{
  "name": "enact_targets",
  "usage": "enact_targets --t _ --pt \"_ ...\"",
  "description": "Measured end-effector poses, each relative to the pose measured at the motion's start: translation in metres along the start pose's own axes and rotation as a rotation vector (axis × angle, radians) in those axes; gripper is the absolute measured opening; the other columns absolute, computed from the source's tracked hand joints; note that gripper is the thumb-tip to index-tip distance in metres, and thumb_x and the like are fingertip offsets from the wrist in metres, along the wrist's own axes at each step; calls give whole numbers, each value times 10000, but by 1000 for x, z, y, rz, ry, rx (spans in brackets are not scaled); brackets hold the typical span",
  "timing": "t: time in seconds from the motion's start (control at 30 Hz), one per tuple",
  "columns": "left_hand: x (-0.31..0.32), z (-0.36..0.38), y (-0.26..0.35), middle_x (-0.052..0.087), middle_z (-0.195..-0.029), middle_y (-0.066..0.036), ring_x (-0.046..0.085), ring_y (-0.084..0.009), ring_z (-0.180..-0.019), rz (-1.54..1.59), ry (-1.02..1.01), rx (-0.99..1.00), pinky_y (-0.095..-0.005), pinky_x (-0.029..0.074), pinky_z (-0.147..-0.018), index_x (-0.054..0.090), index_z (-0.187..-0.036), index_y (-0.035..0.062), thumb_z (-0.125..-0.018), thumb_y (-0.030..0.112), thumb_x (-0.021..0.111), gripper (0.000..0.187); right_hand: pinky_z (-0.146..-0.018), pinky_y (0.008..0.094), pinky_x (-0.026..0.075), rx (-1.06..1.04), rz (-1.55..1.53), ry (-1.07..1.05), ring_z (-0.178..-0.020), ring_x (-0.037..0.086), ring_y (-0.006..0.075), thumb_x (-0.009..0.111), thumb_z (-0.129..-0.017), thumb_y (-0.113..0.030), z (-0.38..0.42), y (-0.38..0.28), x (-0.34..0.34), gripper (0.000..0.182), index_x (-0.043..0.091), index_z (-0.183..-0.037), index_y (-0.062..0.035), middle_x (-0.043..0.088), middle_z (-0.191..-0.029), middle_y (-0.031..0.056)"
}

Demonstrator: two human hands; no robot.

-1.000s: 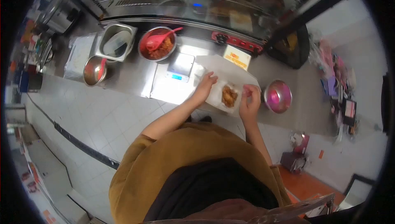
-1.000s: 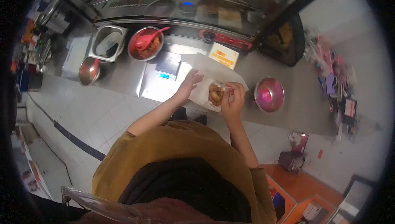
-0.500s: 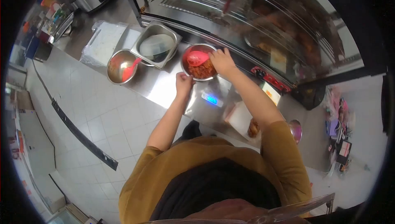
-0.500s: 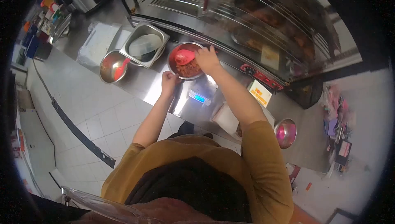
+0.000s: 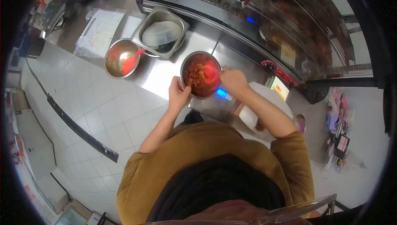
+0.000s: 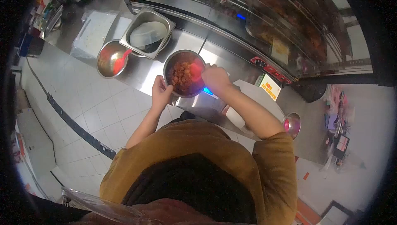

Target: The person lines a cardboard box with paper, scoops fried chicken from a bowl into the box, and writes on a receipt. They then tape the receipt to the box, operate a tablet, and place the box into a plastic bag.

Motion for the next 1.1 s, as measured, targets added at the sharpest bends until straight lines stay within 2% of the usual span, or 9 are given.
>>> enact_targets --t 0.13,0.2,0.3,0.47,0.57,0.7,0.9,1.0,1.1 --pt "-13 5 13 393 -660 25 386 -51 -587 18 -120 -4 -207 323 -501 409 -790 61 -704 -31 575 209 -685 385 492 123 -520 167 -812 586 309 540 -828 -140 30 -2 26 138 634 -889 -60 571 -831 114" --pt "-13 13 5 399 -678 28 393 -47 -595 100 -170 -100 -201 327 -504 416 -805 61 -704 -38 570 209 -715 401 485 161 -778 294 -839 581 326 557 -807 -124 46 -13 24 173 627 -953 -63 553 -824 119" --pt "-10 25 18 412 -696 29 407 -45 -603 101 -202 -120 -191 347 -507 432 -833 58 -705 -50 560 211 -677 410 463 180 -892 271 -823 574 324 552 -838 -158 56 -26 18 194 619 -987 -55 546 -831 130" --pt "-4 41 38 472 -717 15 474 -56 -614 275 -146 -224 -199 434 -522 463 -887 36 -729 -86 522 208 -620 375 444 204 -950 360 -694 560 307 595 -824 -145 88 -14 0 180 640 -949 -23 555 -780 137" --pt "8 52 43 484 -720 11 487 -60 -618 287 -177 -248 -203 444 -528 464 -889 33 -735 -94 513 205 -596 349 437 236 -959 382 -663 553 282 606 -813 -124 115 0 -7 172 652 -948 -28 547 -739 126" --pt "27 62 52 473 -712 15 474 -53 -614 267 -185 -200 -199 436 -523 453 -868 40 -736 -95 513 198 -579 309 423 321 -969 363 -639 543 228 623 -808 -109 150 18 -1 168 664 -951 -31 551 -726 107" --pt "58 73 61 459 -707 25 449 -39 -617 268 -244 -166 -183 409 -528 422 -822 57 -731 -104 505 203 -578 289 409 433 -1108 467 -634 525 174 634 -820 -113 187 27 7 173 668 -969 -32 573 -746 94" --pt "68 75 59 432 -688 42 413 -27 -600 303 -252 -171 -168 360 -515 415 -810 68 -727 -107 505 214 -580 311 444 492 -1131 476 -641 568 213 637 -804 -108 197 32 14 187 668 -978 -48 596 -771 112" --pt "71 73 50 398 -668 58 373 -16 -581 279 -241 -185 -162 310 -501 410 -802 81 -726 -106 508 225 -592 299 445 553 -1143 474 -648 568 203 641 -803 -104 210 40 8 184 668 -975 -44 595 -767 105"
Point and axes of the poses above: each hand's wrist, its own z-axis away from the middle knuckle, its own x-axis out of the palm, y = z × x, the point moved 6 cm from there along -z, towards the middle knuckle
